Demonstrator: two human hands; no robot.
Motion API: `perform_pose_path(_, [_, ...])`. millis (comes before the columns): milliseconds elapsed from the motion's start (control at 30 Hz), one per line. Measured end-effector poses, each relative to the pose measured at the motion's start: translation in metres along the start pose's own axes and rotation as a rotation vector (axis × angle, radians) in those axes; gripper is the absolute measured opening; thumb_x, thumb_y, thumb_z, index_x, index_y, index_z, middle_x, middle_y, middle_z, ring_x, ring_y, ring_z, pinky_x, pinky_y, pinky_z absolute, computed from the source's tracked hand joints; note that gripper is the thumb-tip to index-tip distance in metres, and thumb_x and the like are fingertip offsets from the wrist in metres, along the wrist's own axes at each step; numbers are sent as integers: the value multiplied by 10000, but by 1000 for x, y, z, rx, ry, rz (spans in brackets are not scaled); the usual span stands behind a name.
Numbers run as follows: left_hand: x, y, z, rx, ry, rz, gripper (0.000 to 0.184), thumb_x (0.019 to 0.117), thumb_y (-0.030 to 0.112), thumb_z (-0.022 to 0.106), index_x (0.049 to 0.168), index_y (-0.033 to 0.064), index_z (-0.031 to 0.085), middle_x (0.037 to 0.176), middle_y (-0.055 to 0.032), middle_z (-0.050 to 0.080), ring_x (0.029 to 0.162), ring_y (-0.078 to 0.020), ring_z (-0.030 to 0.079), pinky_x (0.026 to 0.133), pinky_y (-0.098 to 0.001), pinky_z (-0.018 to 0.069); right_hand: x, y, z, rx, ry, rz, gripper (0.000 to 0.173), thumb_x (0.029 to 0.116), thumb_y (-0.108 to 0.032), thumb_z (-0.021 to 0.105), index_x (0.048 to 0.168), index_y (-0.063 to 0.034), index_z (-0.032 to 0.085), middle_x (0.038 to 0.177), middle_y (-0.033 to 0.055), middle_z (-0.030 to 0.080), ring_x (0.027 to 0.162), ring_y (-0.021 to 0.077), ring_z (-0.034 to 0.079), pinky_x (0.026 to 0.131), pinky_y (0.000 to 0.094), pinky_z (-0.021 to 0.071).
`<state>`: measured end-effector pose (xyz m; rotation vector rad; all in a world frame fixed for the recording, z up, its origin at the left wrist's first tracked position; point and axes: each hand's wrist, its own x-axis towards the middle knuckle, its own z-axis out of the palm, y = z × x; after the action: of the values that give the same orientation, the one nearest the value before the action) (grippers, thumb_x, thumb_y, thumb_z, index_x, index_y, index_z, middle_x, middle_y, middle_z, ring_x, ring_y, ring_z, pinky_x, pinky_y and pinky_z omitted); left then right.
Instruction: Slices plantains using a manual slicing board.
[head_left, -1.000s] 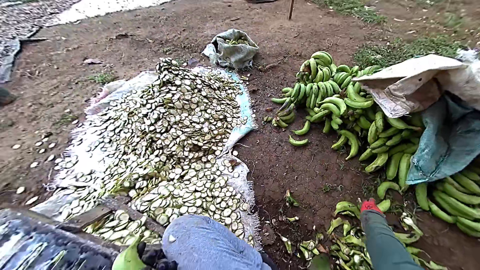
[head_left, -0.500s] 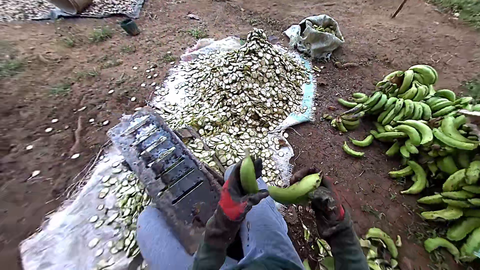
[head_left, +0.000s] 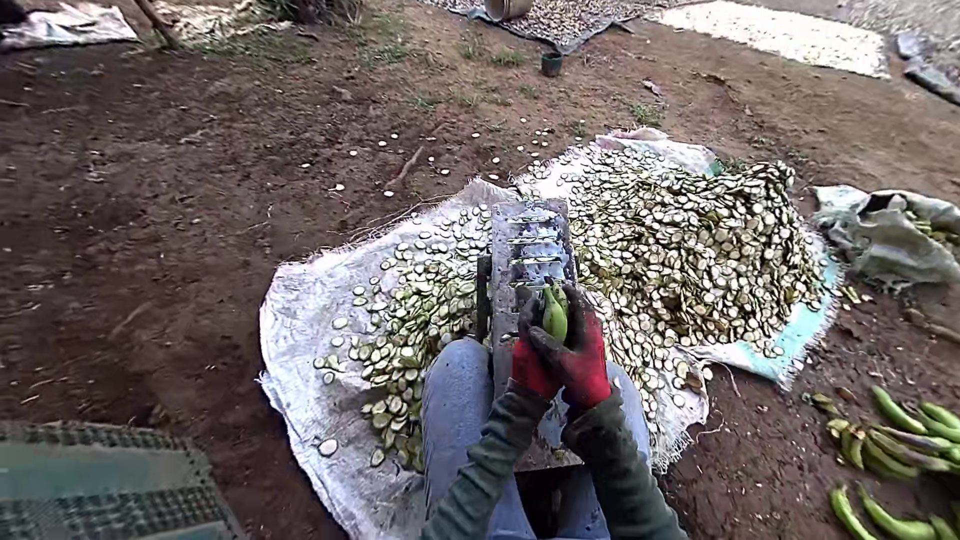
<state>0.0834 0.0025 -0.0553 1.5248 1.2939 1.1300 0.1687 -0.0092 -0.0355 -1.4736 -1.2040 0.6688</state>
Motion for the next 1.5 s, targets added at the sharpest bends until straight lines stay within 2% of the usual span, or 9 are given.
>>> perform_pose_path(133, [5, -32, 3, 255, -241, 108, 860, 763, 278, 821, 1485, -24, 465, 1444, -246, 553, 1349, -385, 528, 1120, -553, 417, -11, 17, -12, 192, 60, 15, 886, 730, -172, 798, 1498, 27, 405, 1339, 180, 601, 1135, 146, 640, 959, 295, 559])
perform_pose_path(300, [-28, -27, 36, 409, -167, 70, 588, 875, 137, 694, 1382, -119, 544, 1418, -350, 528, 1357, -492, 490, 1112, -578, 397, -23, 20, -17, 224, 264, 30, 911, 724, -77, 820, 1510, 23, 369, 1289, 124, 630, 1083, 95, 654, 923, 245, 568])
perform_pose_path(367, [-33, -15, 45, 564, -237, -19, 510, 982, 116, 567, 1445, -84, 495, 1462, -333, 497, 1381, -470, 475, 1105, -555, 393, -20, 32, -16, 255, 363, -18, 801, 761, -13, 745, 1482, 63, 405, 1294, 142, 647, 1111, 114, 661, 938, 251, 563])
perform_pose_path(600, [-26, -11, 41, 650, -635, -45, 1036, 767, 376, 822, 1615, 138, 277, 1613, -207, 343, 1496, -406, 295, 1175, -602, 281, -23, 65, -70, 415, 74, 96, 900, 740, -27, 751, 1539, 48, 343, 1392, 195, 599, 1205, 252, 646, 979, 379, 580])
perform_pose_path(867, [-22, -10, 23, 632, -756, -35, 1062, 843, 380, 767, 1628, 39, 139, 1671, -257, 155, 1547, -422, 156, 1206, -594, 226, -8, 41, -42, 105, 272, 130, 709, 766, 3, 801, 1423, -3, 534, 1190, 145, 696, 1003, 142, 698, 889, 306, 592])
perform_pose_path(1033, [-24, -85, -82, 145, 10, 260, 795, 818, 388, 741, 1451, -28, 502, 1495, -229, 503, 1436, -341, 429, 1209, -500, 326, -70, 51, -51, 147, 272, 131, 733, 754, -6, 770, 1438, 26, 507, 1211, 111, 697, 993, 147, 714, 858, 300, 625])
perform_pose_path(1133, [-21, -134, -140, 85, 375, 195, 700, 863, 179, 634, 1441, -147, 410, 1458, -311, 493, 1381, -328, 489, 1170, -404, 383, -30, 40, -32, 19, 311, 119, 670, 782, -20, 772, 1408, 20, 538, 1190, 113, 694, 949, 102, 706, 823, 269, 614])
perform_pose_path(1333, [-38, -143, -165, -11, 513, 84, 655, 875, 69, 554, 1432, -208, 348, 1425, -359, 488, 1303, -251, 560, 1103, -288, 432, 201, 26, 27, -237, 369, -4, 702, 812, -64, 770, 1461, -43, 502, 1236, 215, 674, 1076, 335, 676, 928, 518, 541])
perform_pose_path(1500, [-53, -180, -176, 20, 552, 34, 617, 867, 29, 545, 1414, -205, 383, 1404, -354, 514, 1296, -281, 569, 1108, -311, 437, 93, 41, -2, -156, 377, -24, 724, 843, -117, 783, 1498, -82, 476, 1306, 158, 660, 1107, 233, 680, 937, 438, 570])
